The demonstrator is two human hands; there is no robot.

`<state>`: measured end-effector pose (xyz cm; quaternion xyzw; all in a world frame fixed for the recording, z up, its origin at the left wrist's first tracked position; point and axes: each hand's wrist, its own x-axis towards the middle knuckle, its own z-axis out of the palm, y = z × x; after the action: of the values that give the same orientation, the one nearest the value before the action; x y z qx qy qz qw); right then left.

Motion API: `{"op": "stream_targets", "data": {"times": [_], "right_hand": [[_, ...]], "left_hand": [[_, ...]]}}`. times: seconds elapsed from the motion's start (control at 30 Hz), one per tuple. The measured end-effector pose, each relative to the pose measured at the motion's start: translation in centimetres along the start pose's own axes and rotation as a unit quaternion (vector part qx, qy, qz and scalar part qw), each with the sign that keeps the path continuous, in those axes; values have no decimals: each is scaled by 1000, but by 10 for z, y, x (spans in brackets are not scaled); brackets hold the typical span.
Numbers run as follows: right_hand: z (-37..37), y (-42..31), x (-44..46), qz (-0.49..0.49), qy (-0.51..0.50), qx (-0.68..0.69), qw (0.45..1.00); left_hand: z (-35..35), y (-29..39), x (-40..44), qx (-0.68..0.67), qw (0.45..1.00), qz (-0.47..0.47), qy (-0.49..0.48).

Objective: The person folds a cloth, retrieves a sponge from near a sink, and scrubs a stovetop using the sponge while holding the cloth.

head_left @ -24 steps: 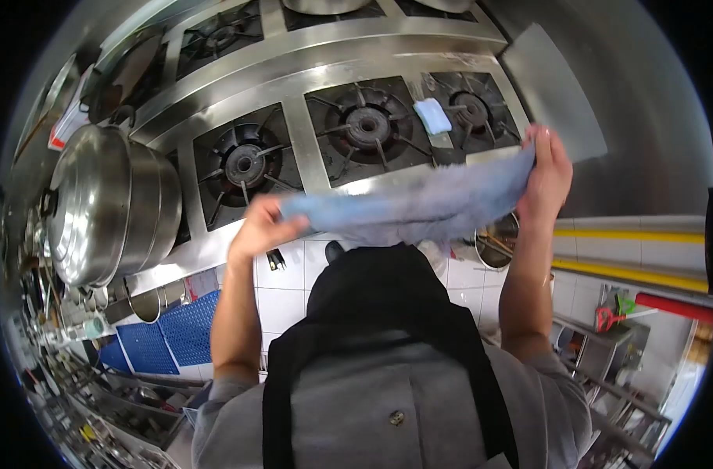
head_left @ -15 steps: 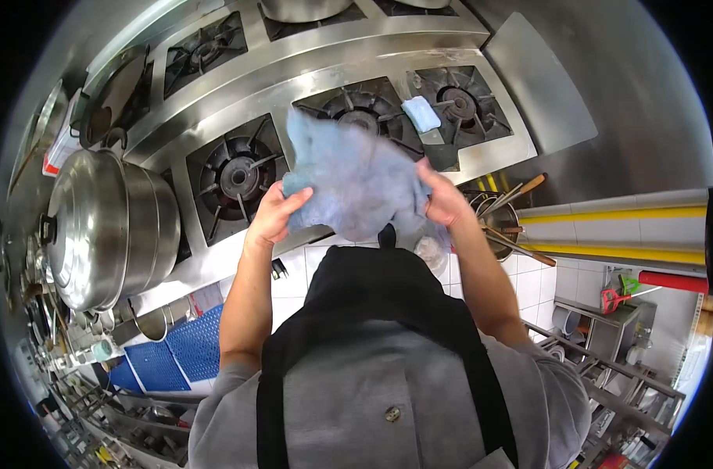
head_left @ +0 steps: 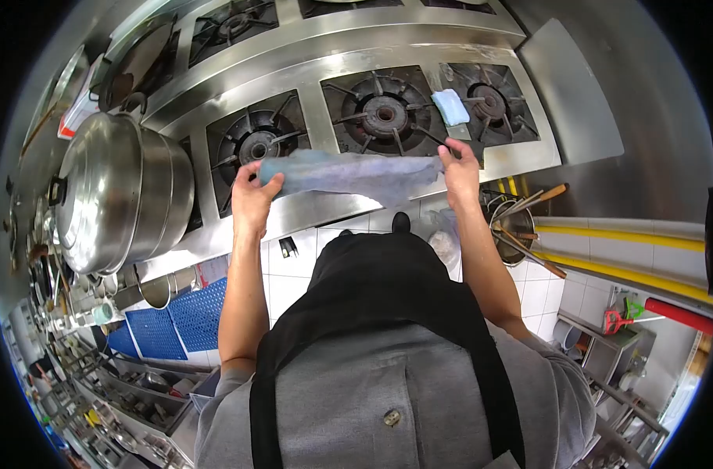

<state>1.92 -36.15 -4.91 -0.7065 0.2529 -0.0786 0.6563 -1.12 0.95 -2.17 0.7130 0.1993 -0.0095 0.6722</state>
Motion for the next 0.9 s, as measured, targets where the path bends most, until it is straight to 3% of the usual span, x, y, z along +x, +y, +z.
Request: {"op": "stream_targets", "data": {"times": [0.17,0.23,0.27,0.3,0.33,0.37,0.43,0.47,0.5,0.53,0.57,0.6,0.63,0.67,0.7,0.73,0.77,0.8,0.83,0.9], "right_hand": [[-22,-32,23,61,-199,181,961],[-22,-69,8,63,-254,219,940],[-18,-87,-7,-63,-262,35,962],[-13,-103,-22,-186,-255,-149,937],[-10,-119,-35,-360,-202,-302,859],[-12,-125,-33,-360,-202,-300,860],[-20,-131,-18,-373,-247,-388,806],[-23,-128,2,-487,-232,-329,775],[-20,-134,20,-367,-292,-171,867],[-14,-134,28,-278,-295,-100,909],[-9,-133,32,-187,-293,-28,937],[8,-139,16,-166,-220,49,960],[28,-143,-2,-142,-143,127,971],[34,-135,-6,-151,-75,35,985],[43,-134,-26,-159,-76,-9,984],[56,-121,-43,-265,-88,-37,960],[64,-111,-63,-257,-192,-74,944],[78,-93,-80,-371,-228,-120,892],[83,-79,-90,-478,-259,-166,823],[70,-79,-98,-452,-346,-216,793]], "left_hand": [[-4,49,-36,15,987,117,-111],[-5,75,-53,314,927,191,-72],[-4,81,-56,375,898,229,-30],[-9,83,-54,376,898,229,-26],[-18,84,-48,403,870,285,-5],[-28,86,-42,429,836,340,15],[-44,105,-31,416,834,361,18],[-55,96,-5,259,911,312,-79],[-63,87,14,93,948,251,-171],[-56,79,18,5,964,175,-198],[-48,71,22,-93,969,94,-211],[-41,63,27,-184,961,15,-208],[-10,68,16,-258,939,2,-228],[9,68,8,-275,934,-29,-228],[27,66,1,-291,927,-62,-228],[45,60,-5,-312,917,-62,-241],[64,54,-11,-334,905,-64,-256],[84,57,-20,-403,867,-78,-281],[90,37,-11,-337,907,-29,-252],[106,29,-6,-240,956,54,-161]]}}
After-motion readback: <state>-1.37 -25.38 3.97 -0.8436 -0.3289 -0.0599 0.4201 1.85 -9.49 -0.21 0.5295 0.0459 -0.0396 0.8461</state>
